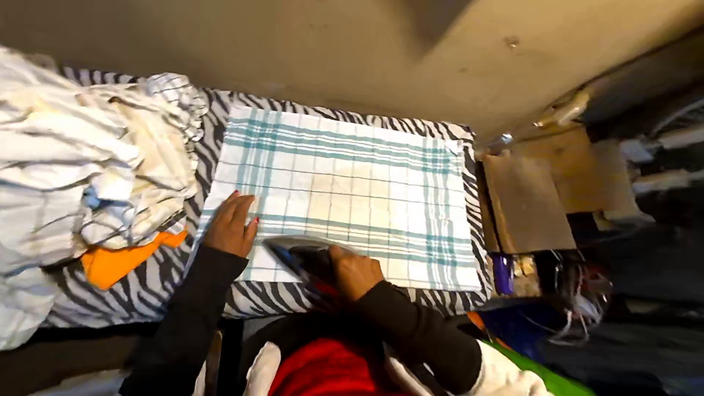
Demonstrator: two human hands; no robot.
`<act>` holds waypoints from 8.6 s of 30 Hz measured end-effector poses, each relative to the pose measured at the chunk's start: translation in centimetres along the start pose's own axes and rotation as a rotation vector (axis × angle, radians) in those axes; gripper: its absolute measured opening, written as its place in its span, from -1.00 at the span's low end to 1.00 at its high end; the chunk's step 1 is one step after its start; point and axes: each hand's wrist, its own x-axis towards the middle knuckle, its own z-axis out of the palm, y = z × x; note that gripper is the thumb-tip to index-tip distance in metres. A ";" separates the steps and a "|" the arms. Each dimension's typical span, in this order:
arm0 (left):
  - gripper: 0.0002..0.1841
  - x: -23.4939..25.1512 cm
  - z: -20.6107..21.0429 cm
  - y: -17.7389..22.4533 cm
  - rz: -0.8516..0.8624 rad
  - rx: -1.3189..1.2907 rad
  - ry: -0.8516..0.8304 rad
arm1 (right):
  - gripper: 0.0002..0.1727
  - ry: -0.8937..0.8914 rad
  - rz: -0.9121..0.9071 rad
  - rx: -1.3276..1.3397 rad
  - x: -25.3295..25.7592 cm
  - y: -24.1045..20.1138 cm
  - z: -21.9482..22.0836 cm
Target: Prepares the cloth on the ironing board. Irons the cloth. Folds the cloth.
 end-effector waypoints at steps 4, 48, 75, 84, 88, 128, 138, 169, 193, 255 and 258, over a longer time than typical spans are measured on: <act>-0.20 0.3 3.0 -4.2 0.078 0.206 -0.123 | -0.38 0.176 0.469 0.173 -0.4 11.9 -1.7; -0.58 3.6 1.6 -2.9 0.076 0.279 0.010 | -0.19 0.516 0.746 0.288 0.1 41.5 -12.0; -0.41 18.5 3.5 -3.6 0.093 0.317 -0.253 | -0.08 0.570 -0.009 0.206 19.6 27.2 -11.8; -0.67 23.2 -4.9 -3.7 0.235 0.426 -0.278 | -0.65 0.574 0.018 0.185 13.4 31.0 -12.9; -0.78 15.8 -8.5 -3.9 0.496 0.367 -0.051 | -0.72 0.775 -0.063 0.263 5.1 30.2 -8.1; -0.69 -1.0 -6.5 -5.1 0.031 0.268 -0.401 | -0.65 0.890 0.336 0.348 -2.4 25.9 0.7; -0.27 3.1 2.8 -5.1 -0.083 0.251 -0.097 | -0.01 0.697 0.243 0.261 6.9 26.8 3.0; -0.53 -14.2 -6.3 -3.4 -0.274 0.010 0.301 | -0.54 0.088 -0.374 -0.231 14.3 -13.7 -7.9; -0.20 2.7 3.8 -6.8 0.009 0.239 -0.010 | -0.40 0.385 0.864 0.218 1.1 22.2 -5.6; -0.48 3.1 -0.7 5.8 0.209 0.151 -0.268 | -0.43 0.891 -0.240 0.163 3.9 20.7 1.8; -0.33 4.9 5.0 3.9 0.148 0.200 -0.142 | -0.30 0.815 -0.049 0.093 8.6 22.3 5.5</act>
